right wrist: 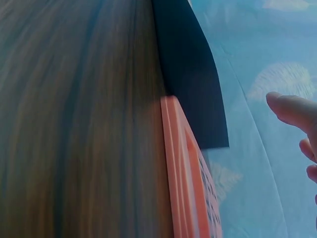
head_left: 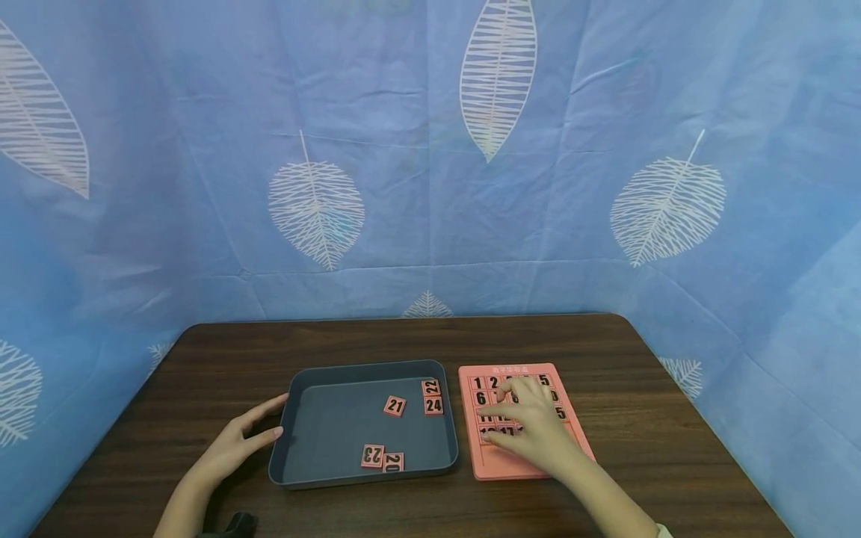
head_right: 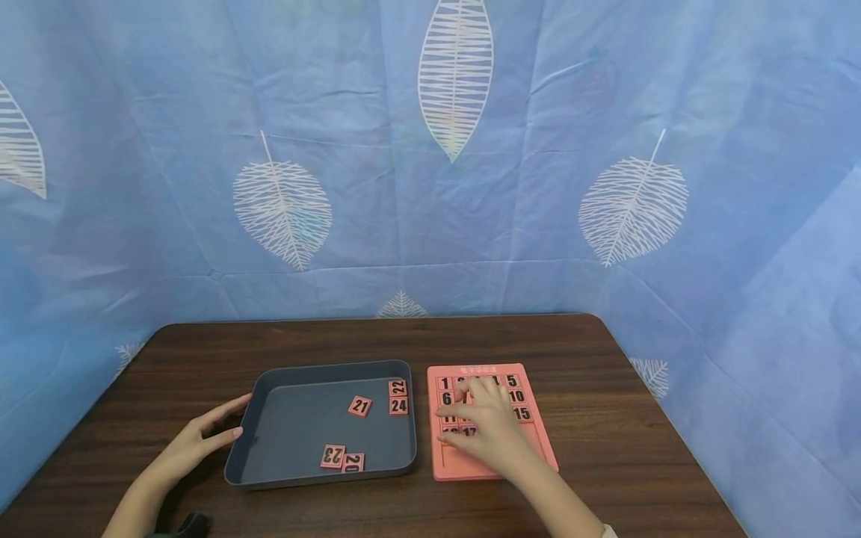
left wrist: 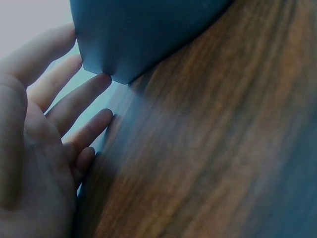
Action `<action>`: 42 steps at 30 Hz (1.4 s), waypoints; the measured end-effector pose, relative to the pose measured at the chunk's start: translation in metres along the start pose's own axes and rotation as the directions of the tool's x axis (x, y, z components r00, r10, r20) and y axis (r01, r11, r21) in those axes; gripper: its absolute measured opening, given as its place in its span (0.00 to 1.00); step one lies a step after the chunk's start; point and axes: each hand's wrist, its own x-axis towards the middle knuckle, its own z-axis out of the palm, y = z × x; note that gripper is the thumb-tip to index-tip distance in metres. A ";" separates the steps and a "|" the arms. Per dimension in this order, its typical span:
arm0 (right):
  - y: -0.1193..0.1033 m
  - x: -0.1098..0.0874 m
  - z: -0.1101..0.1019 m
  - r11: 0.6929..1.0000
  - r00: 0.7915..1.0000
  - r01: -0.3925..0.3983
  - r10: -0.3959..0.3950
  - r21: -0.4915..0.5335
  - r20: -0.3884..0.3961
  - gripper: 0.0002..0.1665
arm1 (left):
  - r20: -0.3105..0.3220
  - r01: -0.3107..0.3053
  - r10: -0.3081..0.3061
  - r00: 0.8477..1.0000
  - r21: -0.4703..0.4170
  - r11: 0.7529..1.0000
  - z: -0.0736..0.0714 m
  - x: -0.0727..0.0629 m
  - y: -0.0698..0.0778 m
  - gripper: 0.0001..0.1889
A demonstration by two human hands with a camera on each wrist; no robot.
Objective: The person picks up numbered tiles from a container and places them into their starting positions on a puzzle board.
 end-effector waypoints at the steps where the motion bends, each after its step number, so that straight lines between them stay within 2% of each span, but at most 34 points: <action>1: -0.002 0.002 0.003 1.000 1.000 0.003 -0.003 0.009 0.001 0.20 | 0.002 0.001 -0.001 1.000 0.000 1.000 0.000 0.000 0.000 0.29; 8: -0.019 0.016 0.023 0.995 0.998 -0.032 0.028 0.089 0.051 0.18 | -0.002 0.003 -0.003 1.000 0.001 1.000 0.000 0.000 0.000 0.29; 16: -0.035 0.033 0.050 0.996 0.987 -0.031 0.017 0.089 0.159 0.17 | 0.001 0.010 -0.010 1.000 -0.003 1.000 -0.001 0.001 0.000 0.29; 19: -0.040 0.039 0.059 0.996 0.973 -0.043 0.023 0.081 0.229 0.17 | 0.001 0.006 -0.006 1.000 0.003 1.000 -0.001 0.001 0.000 0.29; 23: -0.046 0.046 0.070 0.997 0.940 -0.057 0.034 0.058 0.338 0.18 | 0.001 0.008 -0.008 1.000 0.007 1.000 -0.001 0.002 -0.001 0.29; 26: -0.049 0.050 0.076 0.998 0.921 -0.042 0.024 0.038 0.388 0.19 | 0.001 0.011 -0.011 1.000 0.004 1.000 -0.001 0.002 -0.001 0.29; 32: -0.052 0.054 0.087 1.000 0.903 0.018 -0.024 0.018 0.430 0.21 | -0.002 0.006 -0.006 1.000 0.010 1.000 -0.001 0.001 -0.001 0.29; 38: -0.053 0.057 0.092 0.999 0.877 0.035 -0.027 -0.008 0.479 0.19 | -0.001 0.004 -0.004 1.000 0.009 1.000 -0.001 0.001 -0.001 0.29; 42: -0.054 0.059 0.093 0.997 0.868 0.061 -0.032 -0.042 0.496 0.18 | 0.000 0.011 -0.011 1.000 0.003 1.000 -0.001 0.001 -0.001 0.29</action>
